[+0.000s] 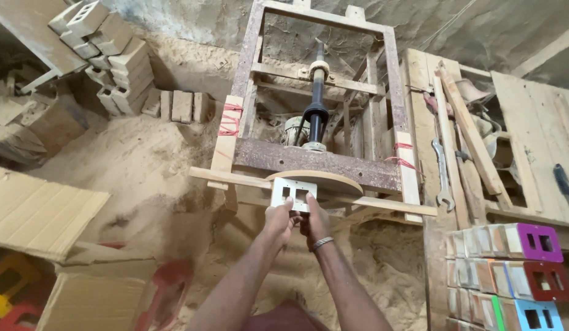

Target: The person sands the edges of several small, colorful wooden blocks using a rotating grinding wheel. They pick up each block from a cardboard box, press it against the spinning wheel to smooth the edges, and then place the finished block on a nearby wooden surface.

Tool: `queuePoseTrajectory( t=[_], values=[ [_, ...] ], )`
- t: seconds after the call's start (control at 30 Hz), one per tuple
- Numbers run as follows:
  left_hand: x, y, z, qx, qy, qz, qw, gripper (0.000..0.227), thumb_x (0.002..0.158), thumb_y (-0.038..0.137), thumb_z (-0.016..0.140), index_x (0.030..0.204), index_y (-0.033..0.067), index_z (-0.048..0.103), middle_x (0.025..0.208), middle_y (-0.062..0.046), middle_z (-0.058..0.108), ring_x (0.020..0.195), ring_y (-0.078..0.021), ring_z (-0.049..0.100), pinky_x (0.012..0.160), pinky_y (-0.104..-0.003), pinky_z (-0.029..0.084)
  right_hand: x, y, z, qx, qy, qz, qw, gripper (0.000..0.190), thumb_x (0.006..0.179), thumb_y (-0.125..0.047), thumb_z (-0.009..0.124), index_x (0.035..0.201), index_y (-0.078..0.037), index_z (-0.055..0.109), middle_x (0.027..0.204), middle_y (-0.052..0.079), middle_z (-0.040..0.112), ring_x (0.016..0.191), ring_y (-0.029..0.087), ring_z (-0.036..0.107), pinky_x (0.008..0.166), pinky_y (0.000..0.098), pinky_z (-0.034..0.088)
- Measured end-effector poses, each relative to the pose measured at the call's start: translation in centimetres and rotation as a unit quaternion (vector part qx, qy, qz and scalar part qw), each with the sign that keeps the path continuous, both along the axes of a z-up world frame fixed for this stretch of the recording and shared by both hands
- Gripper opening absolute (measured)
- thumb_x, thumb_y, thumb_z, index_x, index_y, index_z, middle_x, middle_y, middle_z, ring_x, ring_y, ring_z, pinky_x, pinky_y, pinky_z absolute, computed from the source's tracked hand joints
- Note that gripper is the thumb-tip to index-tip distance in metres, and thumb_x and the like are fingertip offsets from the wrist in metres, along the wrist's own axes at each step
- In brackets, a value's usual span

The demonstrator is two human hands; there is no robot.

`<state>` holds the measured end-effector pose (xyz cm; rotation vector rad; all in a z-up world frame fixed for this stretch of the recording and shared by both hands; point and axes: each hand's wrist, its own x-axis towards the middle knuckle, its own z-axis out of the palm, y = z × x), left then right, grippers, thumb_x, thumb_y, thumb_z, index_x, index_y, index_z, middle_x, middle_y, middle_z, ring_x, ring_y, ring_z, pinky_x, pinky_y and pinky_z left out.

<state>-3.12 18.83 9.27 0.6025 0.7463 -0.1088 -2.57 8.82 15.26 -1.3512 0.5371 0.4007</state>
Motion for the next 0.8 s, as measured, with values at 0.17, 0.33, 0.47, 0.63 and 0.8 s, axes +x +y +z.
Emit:
queuePoseTrajectory(
  t=[0.17, 0.33, 0.47, 0.63, 0.8],
  values=[
    [1.0, -1.7, 0.7, 0.027, 0.035, 0.009, 0.999, 0.02, 0.1, 0.012, 0.059, 0.113, -0.0031, 0.06, 0.088, -0.013, 0.065, 0.062, -0.0177, 0.058, 0.053, -0.032, 0.05, 0.7, -0.9, -1.4, -0.044, 0.012, -0.034, 0.998, 0.04, 0.093, -0.05, 0.065, 0.082, -0.011, 0.064, 0.06, -0.002, 0.057, 0.042, 0.007, 0.045, 0.035, 0.0241, 0.027],
    [1.5, -7.7, 1.9, 0.063, 0.092, -0.041, 0.993, 0.02, 0.101, 0.013, 0.061, 0.109, -0.0061, 0.062, 0.085, -0.013, 0.066, 0.062, -0.0163, 0.06, 0.053, -0.029, 0.051, 1.5, -6.3, -1.8, -0.049, 0.01, -0.058, 0.997, 0.041, 0.094, -0.053, 0.064, 0.081, -0.014, 0.061, 0.059, -0.002, 0.058, 0.043, 0.006, 0.046, 0.036, 0.0221, 0.03],
    [2.4, -12.0, 1.8, 0.037, 0.096, -0.065, 0.993, 0.023, 0.102, 0.019, 0.061, 0.104, -0.0047, 0.063, 0.08, -0.009, 0.063, 0.061, -0.0143, 0.056, 0.051, -0.027, 0.047, 2.1, -9.5, -1.5, -0.043, 0.019, -0.094, 0.994, 0.042, 0.095, -0.053, 0.065, 0.082, -0.013, 0.062, 0.059, -0.003, 0.056, 0.043, 0.005, 0.045, 0.038, 0.0212, 0.03],
    [1.9, -14.7, 0.9, 0.014, 0.01, -0.066, 0.998, 0.026, 0.101, 0.022, 0.062, 0.105, -0.0038, 0.063, 0.081, -0.012, 0.062, 0.061, -0.0175, 0.055, 0.051, -0.031, 0.045, 1.0, -12.3, 0.1, -0.054, -0.036, -0.045, 0.997, 0.044, 0.095, -0.053, 0.062, 0.082, -0.011, 0.064, 0.059, -0.003, 0.057, 0.043, 0.006, 0.046, 0.038, 0.0226, 0.031],
    [-4.3, -9.1, 1.5, 0.281, -0.103, -0.122, 0.946, 0.085, 0.091, 0.028, 0.09, 0.138, 0.0031, 0.024, 0.117, -0.012, 0.053, 0.102, -0.0173, 0.062, 0.082, -0.034, 0.059, -1.7, -16.6, 3.9, -0.274, -0.104, 0.143, 0.945, 0.037, 0.091, -0.044, 0.062, 0.09, -0.01, 0.076, 0.059, -0.002, 0.058, 0.044, 0.007, 0.046, 0.04, 0.0253, 0.033]
  ],
)
